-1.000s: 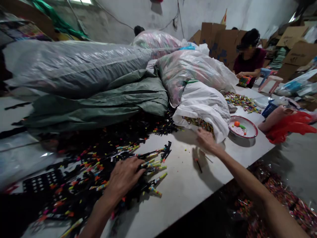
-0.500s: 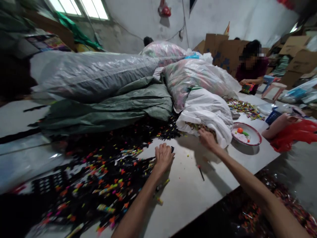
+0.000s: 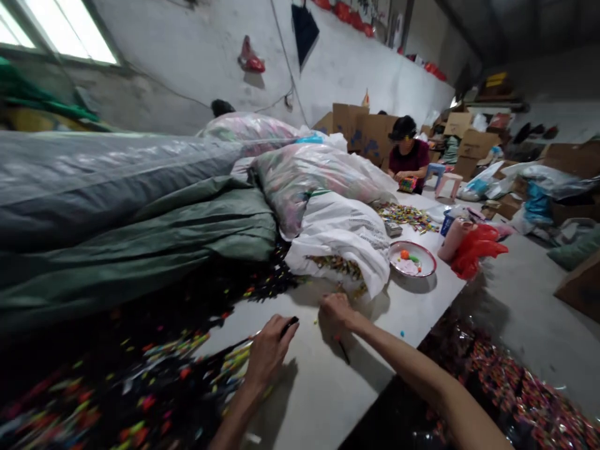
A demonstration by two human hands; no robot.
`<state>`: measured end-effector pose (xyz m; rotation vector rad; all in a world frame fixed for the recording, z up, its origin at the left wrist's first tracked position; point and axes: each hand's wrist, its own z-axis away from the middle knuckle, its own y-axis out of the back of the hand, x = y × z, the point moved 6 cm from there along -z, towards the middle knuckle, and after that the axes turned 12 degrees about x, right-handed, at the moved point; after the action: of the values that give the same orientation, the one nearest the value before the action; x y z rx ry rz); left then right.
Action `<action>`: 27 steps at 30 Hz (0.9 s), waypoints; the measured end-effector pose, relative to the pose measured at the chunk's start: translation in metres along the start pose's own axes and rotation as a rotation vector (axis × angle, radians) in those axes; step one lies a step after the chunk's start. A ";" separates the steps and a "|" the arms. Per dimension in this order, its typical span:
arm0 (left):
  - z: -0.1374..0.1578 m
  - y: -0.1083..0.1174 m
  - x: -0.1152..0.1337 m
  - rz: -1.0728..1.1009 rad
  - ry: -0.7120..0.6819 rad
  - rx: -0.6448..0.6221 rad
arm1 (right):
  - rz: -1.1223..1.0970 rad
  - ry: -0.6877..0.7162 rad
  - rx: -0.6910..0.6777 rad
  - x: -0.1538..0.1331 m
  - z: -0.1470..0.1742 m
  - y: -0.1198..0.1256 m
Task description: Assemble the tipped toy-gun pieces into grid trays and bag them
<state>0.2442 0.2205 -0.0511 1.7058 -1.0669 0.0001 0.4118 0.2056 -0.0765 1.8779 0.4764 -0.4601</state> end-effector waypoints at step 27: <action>0.067 0.019 0.046 -0.124 -0.102 -0.225 | -0.950 -0.137 -0.110 -0.070 0.067 0.030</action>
<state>0.2275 0.1388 -0.0432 1.5777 -0.9941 -0.2786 0.3629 0.1256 -0.0388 1.4042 1.2709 -1.1420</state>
